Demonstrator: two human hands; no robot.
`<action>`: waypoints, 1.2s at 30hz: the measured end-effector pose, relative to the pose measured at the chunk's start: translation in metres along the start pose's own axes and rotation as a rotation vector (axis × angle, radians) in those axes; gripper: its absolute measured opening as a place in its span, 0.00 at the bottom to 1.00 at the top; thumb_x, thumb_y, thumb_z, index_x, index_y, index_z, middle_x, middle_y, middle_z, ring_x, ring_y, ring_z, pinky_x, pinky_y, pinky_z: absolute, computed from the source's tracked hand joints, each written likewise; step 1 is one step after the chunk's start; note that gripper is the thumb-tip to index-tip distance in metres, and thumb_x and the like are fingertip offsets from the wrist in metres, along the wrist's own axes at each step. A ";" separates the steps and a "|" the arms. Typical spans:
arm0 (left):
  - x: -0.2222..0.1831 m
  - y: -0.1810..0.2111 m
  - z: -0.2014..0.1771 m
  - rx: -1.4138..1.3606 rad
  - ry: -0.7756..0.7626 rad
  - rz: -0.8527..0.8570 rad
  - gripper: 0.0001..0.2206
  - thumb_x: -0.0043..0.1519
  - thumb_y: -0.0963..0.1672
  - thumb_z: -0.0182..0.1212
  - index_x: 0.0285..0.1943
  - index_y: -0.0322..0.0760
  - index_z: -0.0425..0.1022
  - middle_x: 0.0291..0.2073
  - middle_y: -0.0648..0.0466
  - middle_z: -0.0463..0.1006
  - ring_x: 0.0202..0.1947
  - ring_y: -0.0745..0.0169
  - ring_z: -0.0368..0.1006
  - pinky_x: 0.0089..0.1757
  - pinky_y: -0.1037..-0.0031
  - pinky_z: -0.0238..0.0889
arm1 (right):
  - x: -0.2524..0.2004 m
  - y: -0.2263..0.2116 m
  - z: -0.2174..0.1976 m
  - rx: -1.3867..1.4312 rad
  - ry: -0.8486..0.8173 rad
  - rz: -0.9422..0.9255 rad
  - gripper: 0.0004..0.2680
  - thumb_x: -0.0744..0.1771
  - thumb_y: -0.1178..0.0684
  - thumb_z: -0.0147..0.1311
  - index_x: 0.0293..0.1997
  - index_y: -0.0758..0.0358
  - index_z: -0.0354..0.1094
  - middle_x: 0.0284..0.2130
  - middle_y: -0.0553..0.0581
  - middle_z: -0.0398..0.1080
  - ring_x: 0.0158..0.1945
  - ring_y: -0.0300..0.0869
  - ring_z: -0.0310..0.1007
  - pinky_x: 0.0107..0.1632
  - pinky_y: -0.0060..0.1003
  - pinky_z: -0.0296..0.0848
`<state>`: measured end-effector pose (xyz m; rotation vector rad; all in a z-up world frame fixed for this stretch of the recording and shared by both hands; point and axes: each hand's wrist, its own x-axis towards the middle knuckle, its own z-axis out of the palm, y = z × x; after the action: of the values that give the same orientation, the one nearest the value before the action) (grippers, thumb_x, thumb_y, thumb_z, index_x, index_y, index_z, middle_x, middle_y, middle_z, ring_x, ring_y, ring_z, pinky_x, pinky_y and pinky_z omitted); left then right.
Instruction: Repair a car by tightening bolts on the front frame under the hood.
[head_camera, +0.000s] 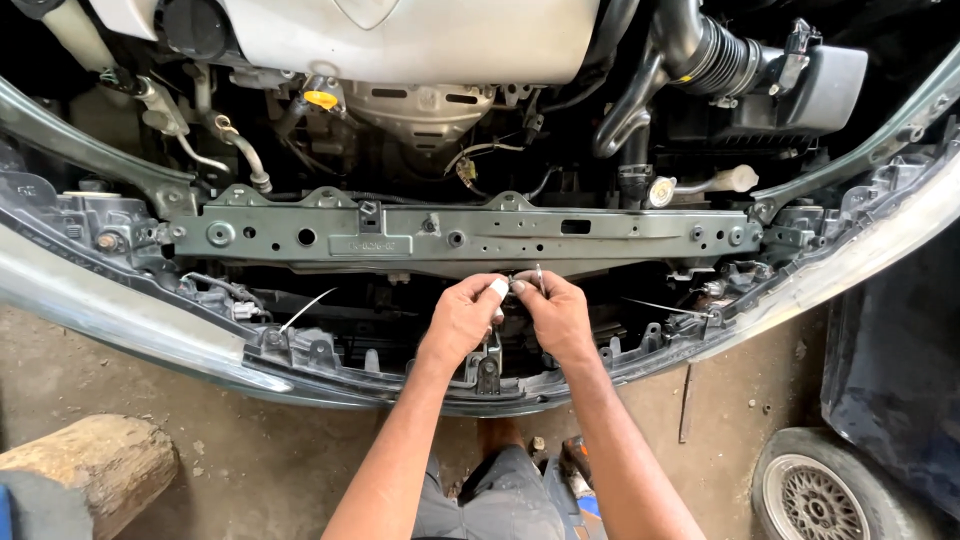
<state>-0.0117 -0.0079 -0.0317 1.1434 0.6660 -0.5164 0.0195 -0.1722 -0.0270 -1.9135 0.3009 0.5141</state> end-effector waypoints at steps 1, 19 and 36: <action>-0.005 0.002 0.000 -0.001 0.002 -0.001 0.14 0.64 0.46 0.60 0.53 0.34 0.81 0.24 0.56 0.76 0.19 0.76 0.65 0.22 0.80 0.57 | -0.007 -0.007 -0.003 0.000 -0.002 0.001 0.06 0.67 0.56 0.60 0.43 0.67 0.78 0.29 0.49 0.75 0.33 0.29 0.68 0.37 0.28 0.70; -0.039 -0.019 0.009 -0.308 -0.026 -0.111 0.04 0.63 0.41 0.61 0.42 0.34 0.76 0.31 0.52 0.80 0.22 0.68 0.72 0.26 0.75 0.68 | -0.069 -0.018 -0.039 -0.040 0.089 -0.291 0.09 0.72 0.54 0.51 0.47 0.67 0.77 0.31 0.46 0.68 0.33 0.29 0.64 0.36 0.26 0.66; -0.039 -0.024 0.009 -0.302 -0.119 -0.043 0.07 0.65 0.40 0.59 0.49 0.30 0.76 0.37 0.51 0.81 0.32 0.64 0.80 0.31 0.74 0.74 | -0.076 0.001 -0.034 0.511 -0.001 -0.015 0.06 0.71 0.54 0.50 0.45 0.68 0.68 0.26 0.55 0.74 0.26 0.37 0.72 0.32 0.31 0.72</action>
<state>-0.0536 -0.0228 -0.0168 0.8098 0.6416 -0.4969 -0.0402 -0.2061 0.0201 -1.4180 0.3761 0.3828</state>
